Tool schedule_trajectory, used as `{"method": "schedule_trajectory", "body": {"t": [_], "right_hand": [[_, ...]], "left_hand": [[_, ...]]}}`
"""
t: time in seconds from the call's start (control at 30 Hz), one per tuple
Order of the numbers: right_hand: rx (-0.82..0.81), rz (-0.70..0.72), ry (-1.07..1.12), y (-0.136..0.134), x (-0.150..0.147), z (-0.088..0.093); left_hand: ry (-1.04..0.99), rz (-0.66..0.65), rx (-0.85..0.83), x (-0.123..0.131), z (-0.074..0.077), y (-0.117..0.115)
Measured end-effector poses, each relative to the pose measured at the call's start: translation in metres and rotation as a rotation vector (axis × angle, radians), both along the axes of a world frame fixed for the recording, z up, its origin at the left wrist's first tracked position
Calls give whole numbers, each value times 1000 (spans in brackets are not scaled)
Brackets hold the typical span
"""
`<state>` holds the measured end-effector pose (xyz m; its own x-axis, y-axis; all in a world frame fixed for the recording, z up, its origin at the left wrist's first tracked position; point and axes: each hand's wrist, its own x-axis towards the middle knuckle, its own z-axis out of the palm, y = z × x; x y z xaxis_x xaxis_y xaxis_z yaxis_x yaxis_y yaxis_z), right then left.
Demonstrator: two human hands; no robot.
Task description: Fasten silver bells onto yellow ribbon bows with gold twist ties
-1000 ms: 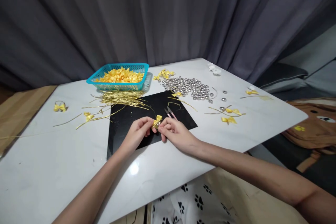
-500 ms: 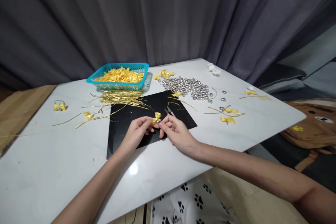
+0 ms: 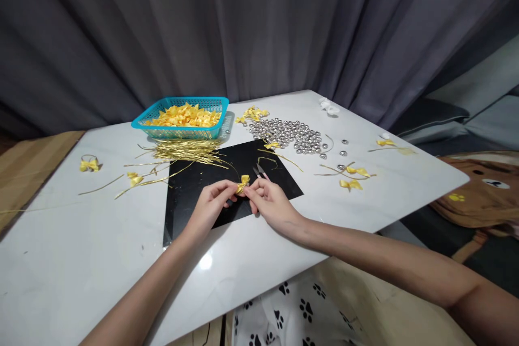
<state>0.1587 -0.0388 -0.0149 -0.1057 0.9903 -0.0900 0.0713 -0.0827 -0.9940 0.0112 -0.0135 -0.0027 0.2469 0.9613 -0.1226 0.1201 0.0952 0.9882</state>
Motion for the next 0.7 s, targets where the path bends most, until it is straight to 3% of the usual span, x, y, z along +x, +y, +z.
{"method": "schedule_trajectory", "body": {"t": [0.47,0.7], "right_hand": [[-30,43,-42,0,1,7],[5,133,-62,-2,29,22]], "left_hand": [[-6,158,146,6,-2,-7],[-83,297,110,1,-3,-1]]}}
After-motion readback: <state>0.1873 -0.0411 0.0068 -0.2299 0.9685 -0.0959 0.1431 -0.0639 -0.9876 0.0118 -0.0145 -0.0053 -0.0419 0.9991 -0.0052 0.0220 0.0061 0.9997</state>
